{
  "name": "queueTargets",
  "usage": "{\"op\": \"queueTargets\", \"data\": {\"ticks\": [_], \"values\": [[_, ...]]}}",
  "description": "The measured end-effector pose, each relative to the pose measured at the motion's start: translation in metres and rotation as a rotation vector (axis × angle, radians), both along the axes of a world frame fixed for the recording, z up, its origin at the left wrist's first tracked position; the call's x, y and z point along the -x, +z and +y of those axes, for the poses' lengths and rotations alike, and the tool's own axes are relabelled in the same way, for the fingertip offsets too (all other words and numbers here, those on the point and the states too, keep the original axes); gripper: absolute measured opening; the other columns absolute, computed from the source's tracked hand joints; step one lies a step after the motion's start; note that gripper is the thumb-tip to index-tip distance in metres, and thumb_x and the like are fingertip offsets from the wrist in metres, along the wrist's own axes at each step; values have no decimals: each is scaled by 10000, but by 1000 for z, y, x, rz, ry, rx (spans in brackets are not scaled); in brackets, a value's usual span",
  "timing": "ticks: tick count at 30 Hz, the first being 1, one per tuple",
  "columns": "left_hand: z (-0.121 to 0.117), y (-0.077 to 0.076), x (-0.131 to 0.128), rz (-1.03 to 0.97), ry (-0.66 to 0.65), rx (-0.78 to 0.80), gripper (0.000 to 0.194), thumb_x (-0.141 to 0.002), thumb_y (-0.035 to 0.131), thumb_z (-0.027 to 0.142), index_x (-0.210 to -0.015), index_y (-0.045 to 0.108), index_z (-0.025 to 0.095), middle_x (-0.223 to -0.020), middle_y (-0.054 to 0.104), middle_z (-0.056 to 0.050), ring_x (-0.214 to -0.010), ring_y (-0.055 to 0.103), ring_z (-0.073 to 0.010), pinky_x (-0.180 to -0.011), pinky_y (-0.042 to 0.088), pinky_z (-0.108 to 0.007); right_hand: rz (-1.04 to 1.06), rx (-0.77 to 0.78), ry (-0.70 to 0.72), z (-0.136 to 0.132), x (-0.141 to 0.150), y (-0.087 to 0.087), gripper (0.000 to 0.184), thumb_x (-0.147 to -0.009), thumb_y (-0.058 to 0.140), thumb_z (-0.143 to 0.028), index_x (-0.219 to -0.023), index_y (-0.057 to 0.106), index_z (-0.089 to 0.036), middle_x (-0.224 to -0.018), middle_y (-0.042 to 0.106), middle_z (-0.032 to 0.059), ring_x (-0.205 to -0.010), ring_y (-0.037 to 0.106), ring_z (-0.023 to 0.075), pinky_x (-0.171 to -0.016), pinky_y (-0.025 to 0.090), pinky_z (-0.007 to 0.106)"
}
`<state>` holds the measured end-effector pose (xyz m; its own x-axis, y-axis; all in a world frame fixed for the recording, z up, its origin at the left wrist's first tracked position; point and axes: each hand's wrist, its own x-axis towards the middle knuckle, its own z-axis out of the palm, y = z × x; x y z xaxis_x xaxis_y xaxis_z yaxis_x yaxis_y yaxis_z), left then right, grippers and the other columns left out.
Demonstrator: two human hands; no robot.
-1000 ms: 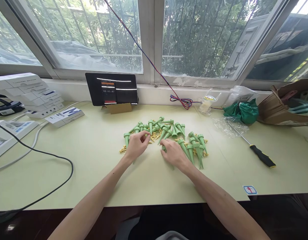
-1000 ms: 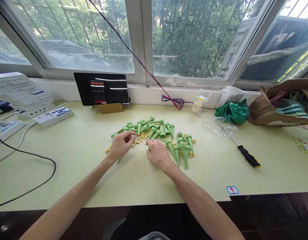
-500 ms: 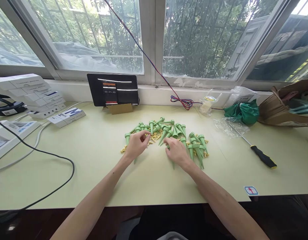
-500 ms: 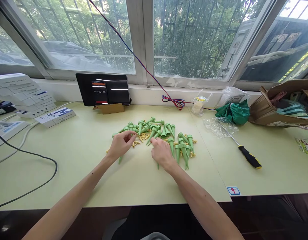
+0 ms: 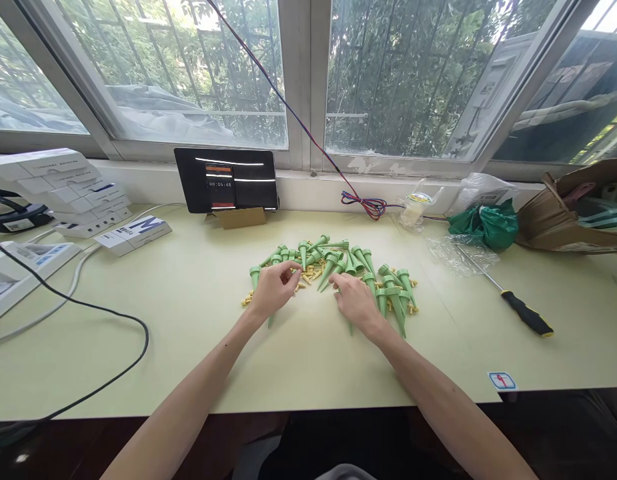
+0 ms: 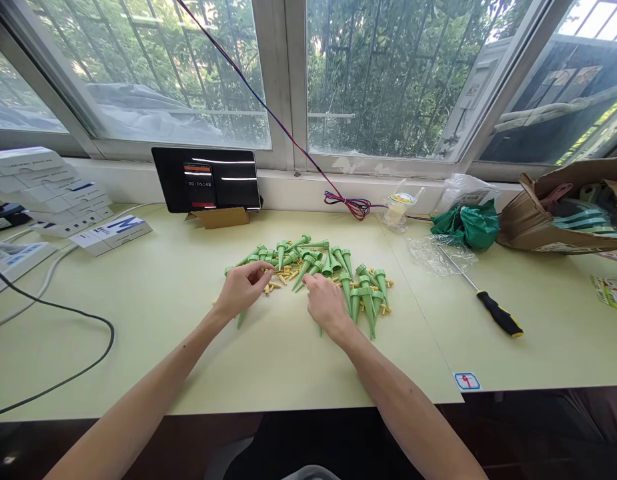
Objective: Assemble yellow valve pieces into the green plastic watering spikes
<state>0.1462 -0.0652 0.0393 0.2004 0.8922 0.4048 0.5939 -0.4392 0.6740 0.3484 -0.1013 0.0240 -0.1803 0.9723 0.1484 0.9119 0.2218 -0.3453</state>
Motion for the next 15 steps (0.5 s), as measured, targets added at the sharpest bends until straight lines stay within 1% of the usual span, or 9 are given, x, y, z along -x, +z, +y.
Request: {"op": "queueTargets", "data": {"ticks": [6, 8, 11, 13, 15], "values": [[2, 5, 5, -15, 30, 8, 183, -853, 564, 313, -817, 691, 186, -529, 464, 53, -491, 398, -102, -513, 326, -234, 9, -32, -6, -1, -1, 0, 327, -834, 532, -8, -1072, 640, -206, -994, 683, 59, -855, 640, 199, -612, 349, 268], [4, 7, 9, -17, 34, 8, 197, -854, 560, 325, -816, 693, 184, -533, 460, 51, -495, 390, -102, -514, 319, -235, 53, -60, -15, -1, 0, 1, 281, -839, 567, -44, -1061, 644, -198, -988, 685, 62, -844, 637, 202, -626, 366, 267], [8, 12, 19, -3, 53, 17, 212, -856, 555, 336, -827, 696, 180, -529, 463, 51, -492, 383, -101, -512, 311, -236, 199, -157, -7, -3, 4, 3, 154, -884, 601, -156, -1030, 644, -179, -955, 685, 65, -778, 623, 188, -661, 401, 268], [11, 14, 26, 45, 65, 31, 208, -842, 567, 341, -783, 682, 178, -520, 464, 51, -491, 393, -101, -520, 311, -238, 313, -225, 64, -6, 10, 3, 101, -921, 563, -185, -982, 643, -168, -902, 683, 58, -730, 607, 167, -684, 418, 261], [14, 14, 31, 102, 68, 42, 205, -831, 572, 341, -741, 664, 182, -508, 474, 50, -489, 410, -105, -527, 315, -240, 397, -249, 187, -9, 16, 1, 125, -940, 519, -175, -910, 640, -169, -830, 677, 43, -706, 597, 151, -697, 422, 248]]}}
